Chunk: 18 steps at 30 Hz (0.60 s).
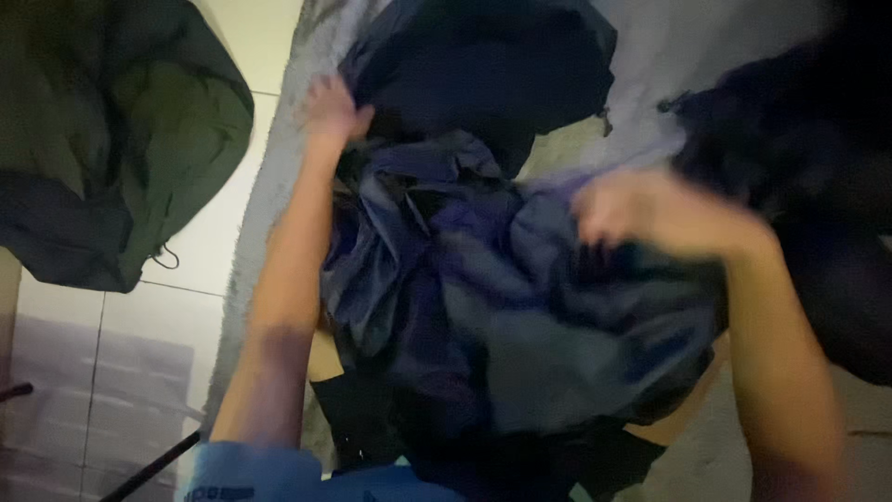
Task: The person sits on the floor and folds a dark blue piece of clothing into a compact rectangular shape. They then roll the folded item tightly and place it into a dark drawstring bag, securing the bag by pulling the drawstrings.
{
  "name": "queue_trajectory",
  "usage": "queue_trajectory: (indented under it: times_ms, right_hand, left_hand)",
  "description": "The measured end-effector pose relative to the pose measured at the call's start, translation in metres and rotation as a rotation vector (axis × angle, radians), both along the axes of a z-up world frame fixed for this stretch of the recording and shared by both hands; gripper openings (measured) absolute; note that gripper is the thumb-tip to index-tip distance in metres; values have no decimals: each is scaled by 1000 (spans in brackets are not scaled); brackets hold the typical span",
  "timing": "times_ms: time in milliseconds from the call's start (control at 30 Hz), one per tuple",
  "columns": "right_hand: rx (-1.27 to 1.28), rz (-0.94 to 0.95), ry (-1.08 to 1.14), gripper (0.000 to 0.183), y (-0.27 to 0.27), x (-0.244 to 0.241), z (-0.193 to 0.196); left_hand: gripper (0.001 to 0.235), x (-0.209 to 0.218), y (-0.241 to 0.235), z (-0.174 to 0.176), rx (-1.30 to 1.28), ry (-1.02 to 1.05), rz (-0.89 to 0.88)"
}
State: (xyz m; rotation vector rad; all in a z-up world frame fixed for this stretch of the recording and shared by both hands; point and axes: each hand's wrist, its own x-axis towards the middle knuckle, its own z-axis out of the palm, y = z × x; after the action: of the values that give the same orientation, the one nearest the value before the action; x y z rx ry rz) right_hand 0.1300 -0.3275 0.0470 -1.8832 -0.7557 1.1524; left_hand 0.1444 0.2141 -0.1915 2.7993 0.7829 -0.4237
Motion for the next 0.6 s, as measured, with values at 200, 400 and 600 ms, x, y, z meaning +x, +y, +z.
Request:
queue_trajectory:
  times_ms: [200, 400, 600]
  right_hand:
    - [19, -1368, 439, 67, 52, 155, -239]
    - [-304, -1220, -64, 108, 87, 205, -200]
    - [-789, -562, 67, 107, 118, 225, -101]
  left_hand:
    - [104, 54, -24, 56, -437, 85, 131]
    - [89, 122, 4, 23, -299, -356, 418]
    - [17, 181, 38, -55, -185, -506, -266]
